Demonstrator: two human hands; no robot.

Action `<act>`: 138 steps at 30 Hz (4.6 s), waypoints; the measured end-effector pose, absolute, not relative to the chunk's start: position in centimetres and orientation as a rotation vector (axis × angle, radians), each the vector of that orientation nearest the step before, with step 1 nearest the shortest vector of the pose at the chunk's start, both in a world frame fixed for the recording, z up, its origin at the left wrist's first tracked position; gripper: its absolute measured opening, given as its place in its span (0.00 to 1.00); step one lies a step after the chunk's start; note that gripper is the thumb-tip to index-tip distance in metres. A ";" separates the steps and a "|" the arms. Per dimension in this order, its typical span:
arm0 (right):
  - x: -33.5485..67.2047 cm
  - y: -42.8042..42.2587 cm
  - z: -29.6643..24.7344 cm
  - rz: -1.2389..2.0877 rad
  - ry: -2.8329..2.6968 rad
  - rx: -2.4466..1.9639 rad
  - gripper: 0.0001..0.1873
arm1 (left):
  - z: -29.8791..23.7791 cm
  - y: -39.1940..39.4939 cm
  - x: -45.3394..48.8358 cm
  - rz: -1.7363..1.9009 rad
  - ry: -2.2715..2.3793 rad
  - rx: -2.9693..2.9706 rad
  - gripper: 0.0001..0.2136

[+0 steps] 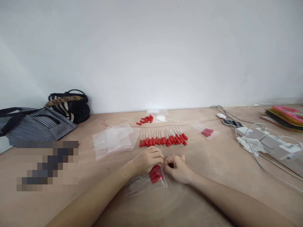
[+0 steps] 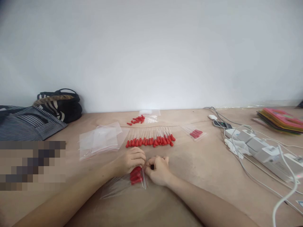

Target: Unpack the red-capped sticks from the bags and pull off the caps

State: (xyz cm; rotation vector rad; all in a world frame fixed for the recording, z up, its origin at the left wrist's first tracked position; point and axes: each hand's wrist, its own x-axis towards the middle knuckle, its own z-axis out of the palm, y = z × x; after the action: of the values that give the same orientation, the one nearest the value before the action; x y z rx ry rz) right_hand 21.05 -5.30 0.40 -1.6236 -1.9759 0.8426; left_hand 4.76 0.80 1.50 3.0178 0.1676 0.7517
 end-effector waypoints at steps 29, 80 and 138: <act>23.7 -4.7 0.3 0.795 -2.028 -1.518 0.09 | 0.7 -2.8 1.4 0.472 0.814 2.528 0.33; 28.8 -2.5 0.8 1.218 -2.119 -1.090 0.14 | 1.9 -3.1 1.7 0.473 0.873 2.400 0.24; 25.2 -3.9 -0.7 0.769 -2.038 -1.201 0.11 | 2.4 -2.9 1.9 0.468 0.818 2.391 0.21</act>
State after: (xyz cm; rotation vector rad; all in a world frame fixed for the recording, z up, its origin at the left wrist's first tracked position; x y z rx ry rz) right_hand 25.21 -3.85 -0.71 -1.2009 -2.0377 0.7685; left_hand 1.92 -2.95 2.43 2.3908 0.8178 0.4679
